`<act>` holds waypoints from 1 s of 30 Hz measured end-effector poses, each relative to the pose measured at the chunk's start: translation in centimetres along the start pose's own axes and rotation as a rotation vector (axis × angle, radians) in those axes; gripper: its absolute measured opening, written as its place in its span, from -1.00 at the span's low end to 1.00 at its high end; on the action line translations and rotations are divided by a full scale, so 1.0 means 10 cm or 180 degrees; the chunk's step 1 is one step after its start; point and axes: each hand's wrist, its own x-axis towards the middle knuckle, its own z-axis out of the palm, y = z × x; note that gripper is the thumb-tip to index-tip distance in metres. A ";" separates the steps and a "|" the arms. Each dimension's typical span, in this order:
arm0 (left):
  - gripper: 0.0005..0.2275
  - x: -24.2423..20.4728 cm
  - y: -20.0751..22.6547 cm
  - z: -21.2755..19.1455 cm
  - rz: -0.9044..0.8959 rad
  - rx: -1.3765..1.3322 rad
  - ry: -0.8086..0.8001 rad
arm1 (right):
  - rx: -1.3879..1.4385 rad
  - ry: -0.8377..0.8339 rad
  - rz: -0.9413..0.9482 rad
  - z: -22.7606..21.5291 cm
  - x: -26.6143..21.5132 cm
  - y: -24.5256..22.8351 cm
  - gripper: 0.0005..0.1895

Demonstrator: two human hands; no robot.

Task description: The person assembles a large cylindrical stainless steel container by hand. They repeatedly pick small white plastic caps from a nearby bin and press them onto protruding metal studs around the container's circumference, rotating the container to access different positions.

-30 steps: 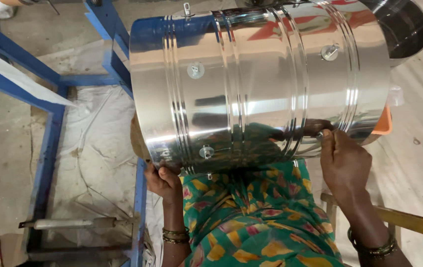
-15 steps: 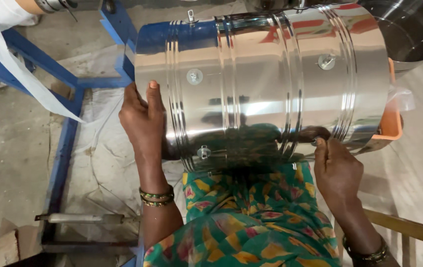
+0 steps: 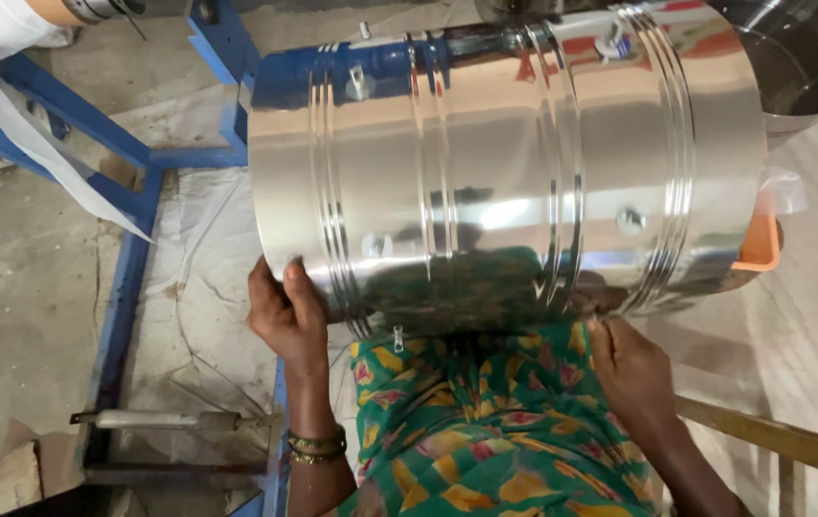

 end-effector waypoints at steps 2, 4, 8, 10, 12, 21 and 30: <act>-0.72 -0.15 -0.13 -0.06 0.0045 0.0016 0.0081 | -0.0269 -0.0414 0.0336 -0.20 0.07 -0.04 -0.61; -0.72 -0.30 -0.27 -0.10 0.0003 -0.0007 0.0166 | -0.0030 -0.0508 0.0794 -0.43 0.09 -0.13 -0.64; -0.73 -0.54 -0.51 -0.06 0.0088 0.0125 0.0322 | 0.0192 0.0522 -0.0530 -0.78 0.13 -0.41 -0.58; -0.73 -0.60 -0.59 0.01 0.0123 -0.0224 0.0232 | -0.0468 0.0368 -0.0626 -0.84 0.26 -0.52 -0.63; -0.71 -0.61 -0.64 0.01 0.0111 -0.0326 0.0178 | -0.0884 0.0319 -0.0673 -0.86 0.37 -0.61 -0.67; -0.78 -0.45 -0.44 -0.07 -0.0059 -0.0450 -0.0206 | -0.1573 0.0089 -0.0614 -0.75 0.50 -0.38 -0.58; -0.81 -0.04 0.04 0.05 -0.0419 -0.0099 -0.0053 | 0.2337 -0.0748 0.1969 -0.66 0.71 -0.13 -0.53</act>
